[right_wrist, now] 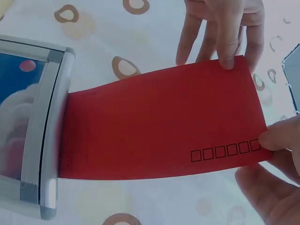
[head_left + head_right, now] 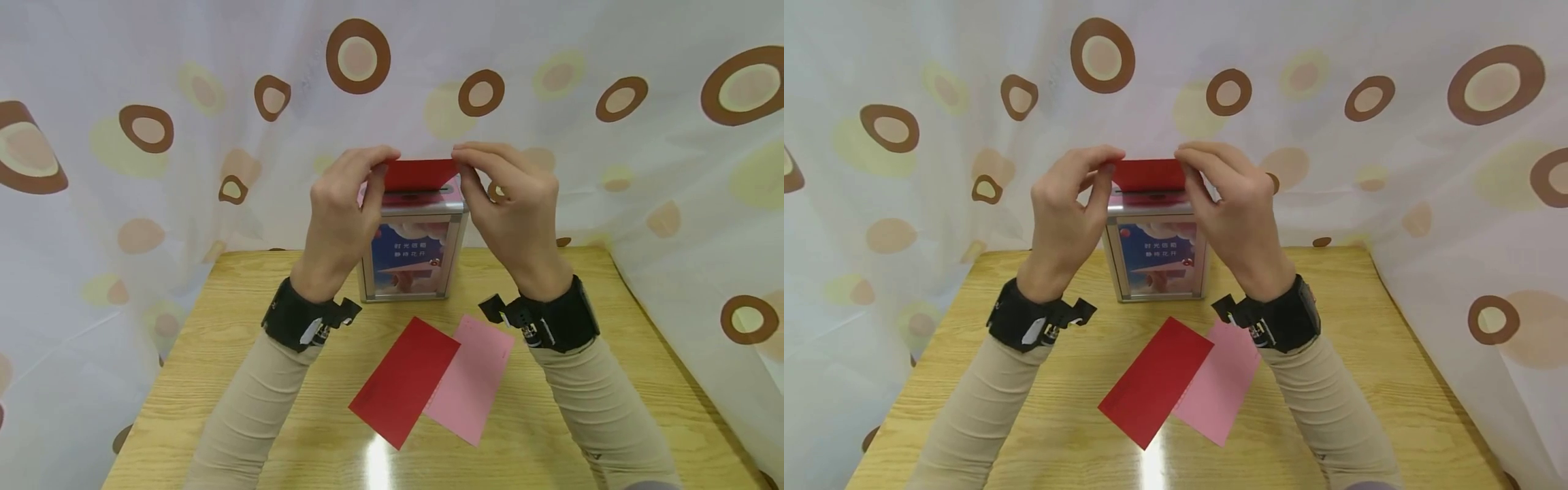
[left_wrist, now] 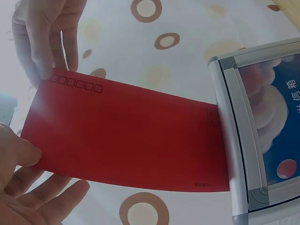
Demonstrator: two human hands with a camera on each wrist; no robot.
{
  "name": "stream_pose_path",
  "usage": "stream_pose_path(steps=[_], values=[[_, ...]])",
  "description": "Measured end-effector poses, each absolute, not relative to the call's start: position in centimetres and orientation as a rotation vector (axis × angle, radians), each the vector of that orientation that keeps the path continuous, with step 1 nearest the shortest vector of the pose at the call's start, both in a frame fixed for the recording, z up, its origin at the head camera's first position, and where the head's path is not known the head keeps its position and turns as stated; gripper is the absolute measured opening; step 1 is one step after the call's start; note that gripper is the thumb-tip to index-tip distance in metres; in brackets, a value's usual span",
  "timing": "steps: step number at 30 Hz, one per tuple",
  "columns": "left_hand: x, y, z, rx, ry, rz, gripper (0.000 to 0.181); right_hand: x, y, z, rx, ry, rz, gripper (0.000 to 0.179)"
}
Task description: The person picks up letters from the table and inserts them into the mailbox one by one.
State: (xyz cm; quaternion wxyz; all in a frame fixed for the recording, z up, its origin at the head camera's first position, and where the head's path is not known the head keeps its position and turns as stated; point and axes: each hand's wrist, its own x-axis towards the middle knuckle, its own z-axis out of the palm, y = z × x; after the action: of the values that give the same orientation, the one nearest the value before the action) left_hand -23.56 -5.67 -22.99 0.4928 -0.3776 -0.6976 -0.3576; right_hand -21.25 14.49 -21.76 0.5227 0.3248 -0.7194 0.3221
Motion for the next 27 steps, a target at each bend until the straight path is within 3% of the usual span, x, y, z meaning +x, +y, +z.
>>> stream_pose_path(steps=[27], values=[[-24.1, -6.3, -23.8, -0.866, -1.701, -0.860, 0.014, -23.1, 14.4, -23.0, 0.821, -1.722, 0.696, 0.017]])
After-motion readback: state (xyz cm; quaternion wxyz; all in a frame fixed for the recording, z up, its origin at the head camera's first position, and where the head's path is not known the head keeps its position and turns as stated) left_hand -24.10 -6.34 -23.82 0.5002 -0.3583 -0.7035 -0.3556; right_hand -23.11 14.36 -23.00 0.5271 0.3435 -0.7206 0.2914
